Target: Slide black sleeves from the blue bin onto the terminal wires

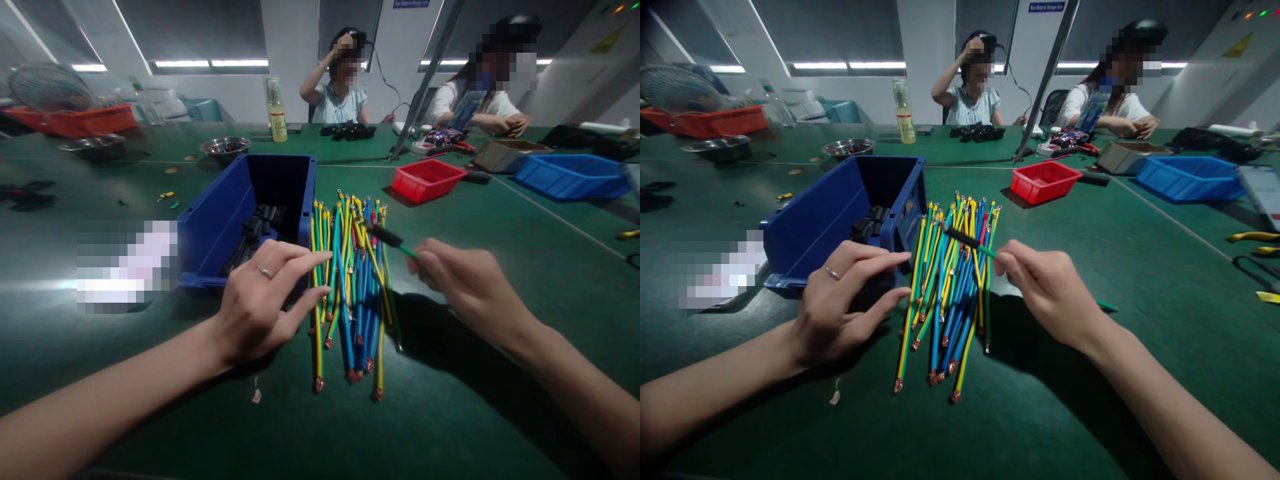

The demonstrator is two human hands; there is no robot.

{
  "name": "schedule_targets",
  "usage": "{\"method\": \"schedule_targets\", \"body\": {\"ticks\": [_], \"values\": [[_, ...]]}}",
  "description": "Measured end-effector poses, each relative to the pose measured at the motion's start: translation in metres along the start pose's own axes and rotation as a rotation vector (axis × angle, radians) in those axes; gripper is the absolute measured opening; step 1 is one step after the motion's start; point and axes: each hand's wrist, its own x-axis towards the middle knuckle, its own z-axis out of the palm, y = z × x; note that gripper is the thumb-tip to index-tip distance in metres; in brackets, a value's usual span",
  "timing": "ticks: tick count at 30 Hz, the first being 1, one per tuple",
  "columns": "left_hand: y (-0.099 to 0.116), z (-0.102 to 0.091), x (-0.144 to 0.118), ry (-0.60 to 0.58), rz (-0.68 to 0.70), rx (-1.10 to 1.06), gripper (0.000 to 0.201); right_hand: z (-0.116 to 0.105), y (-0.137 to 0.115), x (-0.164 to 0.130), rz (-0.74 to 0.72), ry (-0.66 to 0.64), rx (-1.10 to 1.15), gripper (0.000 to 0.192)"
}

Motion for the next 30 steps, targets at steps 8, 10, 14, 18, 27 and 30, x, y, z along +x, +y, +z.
{"method": "schedule_targets", "body": {"ticks": [8,10,14,18,27,30], "values": [[0.005,-0.001,0.000,-0.034,0.229,0.158,0.018,-0.007,0.026,0.012,0.527,0.172,0.799,0.020],[0.009,-0.002,0.000,-0.008,0.338,0.120,0.014,-0.005,0.031,0.012,0.572,0.213,0.727,0.029],[0.018,-0.002,0.000,-0.193,0.486,-0.119,0.023,-0.004,0.041,0.009,0.625,0.237,0.162,0.036],[0.021,0.003,-0.001,-0.458,0.457,-0.312,0.022,-0.003,0.055,0.004,0.547,0.156,-0.523,0.039],[0.019,0.007,-0.003,-0.529,0.423,-0.384,0.016,-0.035,0.040,0.000,0.628,-0.382,-0.415,0.049],[0.018,0.006,-0.003,-0.544,0.418,-0.383,0.017,-0.036,0.037,-0.001,0.619,-0.447,-0.435,0.042]]}}
